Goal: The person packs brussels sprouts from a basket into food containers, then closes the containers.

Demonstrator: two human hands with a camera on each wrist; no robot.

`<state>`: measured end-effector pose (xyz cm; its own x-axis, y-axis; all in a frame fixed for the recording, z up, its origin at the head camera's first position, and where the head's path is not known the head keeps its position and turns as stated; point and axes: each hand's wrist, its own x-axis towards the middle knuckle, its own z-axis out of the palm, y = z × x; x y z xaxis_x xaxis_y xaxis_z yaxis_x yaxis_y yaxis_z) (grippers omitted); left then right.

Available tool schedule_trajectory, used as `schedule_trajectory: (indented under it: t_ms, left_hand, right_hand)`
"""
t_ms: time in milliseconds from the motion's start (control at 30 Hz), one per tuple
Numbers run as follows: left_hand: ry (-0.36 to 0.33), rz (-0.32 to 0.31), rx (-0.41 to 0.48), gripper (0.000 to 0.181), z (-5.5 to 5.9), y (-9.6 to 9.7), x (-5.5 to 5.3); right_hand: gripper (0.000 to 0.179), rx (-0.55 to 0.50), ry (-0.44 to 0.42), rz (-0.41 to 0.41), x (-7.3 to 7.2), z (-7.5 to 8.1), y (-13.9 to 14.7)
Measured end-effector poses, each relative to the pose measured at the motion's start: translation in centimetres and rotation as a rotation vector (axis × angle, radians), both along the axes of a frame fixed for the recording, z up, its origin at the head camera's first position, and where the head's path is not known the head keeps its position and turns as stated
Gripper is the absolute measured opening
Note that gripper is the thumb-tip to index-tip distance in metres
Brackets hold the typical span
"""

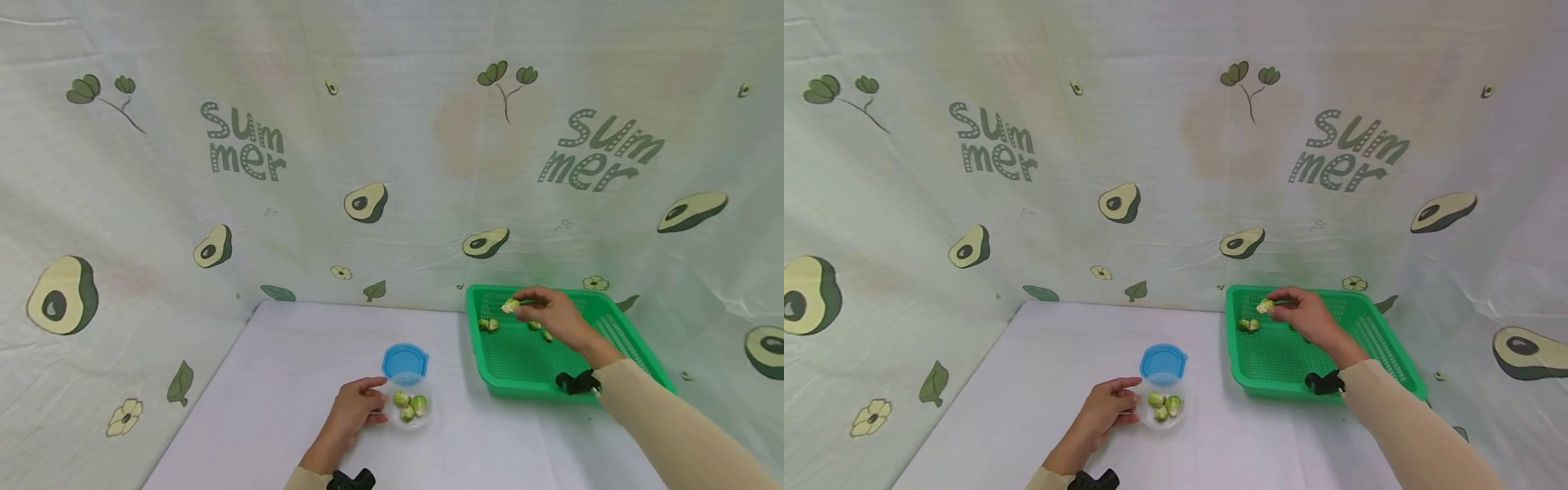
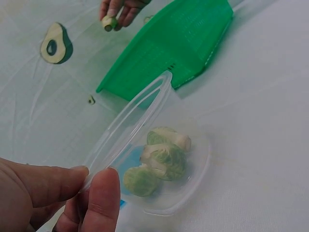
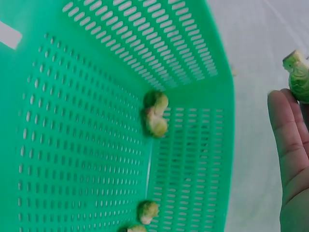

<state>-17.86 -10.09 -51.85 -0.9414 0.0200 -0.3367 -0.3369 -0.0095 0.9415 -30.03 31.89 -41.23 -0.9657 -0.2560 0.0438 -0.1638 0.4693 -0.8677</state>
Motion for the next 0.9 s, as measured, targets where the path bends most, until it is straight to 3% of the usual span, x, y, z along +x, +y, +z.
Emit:
schedule_trajectory:
  t_ms: [400, 633, 900]
  left_hand:
    - [-0.009, 0.008, -0.015, 0.044, 0.0, -0.1, 0.0]
    - [-0.002, 0.006, -0.018, 0.044, 0.0, 0.0, 0.0]
    - [0.000, 0.010, -0.020, 0.043, 0.0, 0.1, 0.0]
  right_hand:
    - [0.045, -0.078, 0.046, -0.024, 2.0, 0.0, -2.1]
    - [0.041, -0.128, 0.077, -0.027, 2.7, -0.8, -3.2]
    - [0.038, -0.241, 0.113, 0.020, 3.6, -1.5, -5.1]
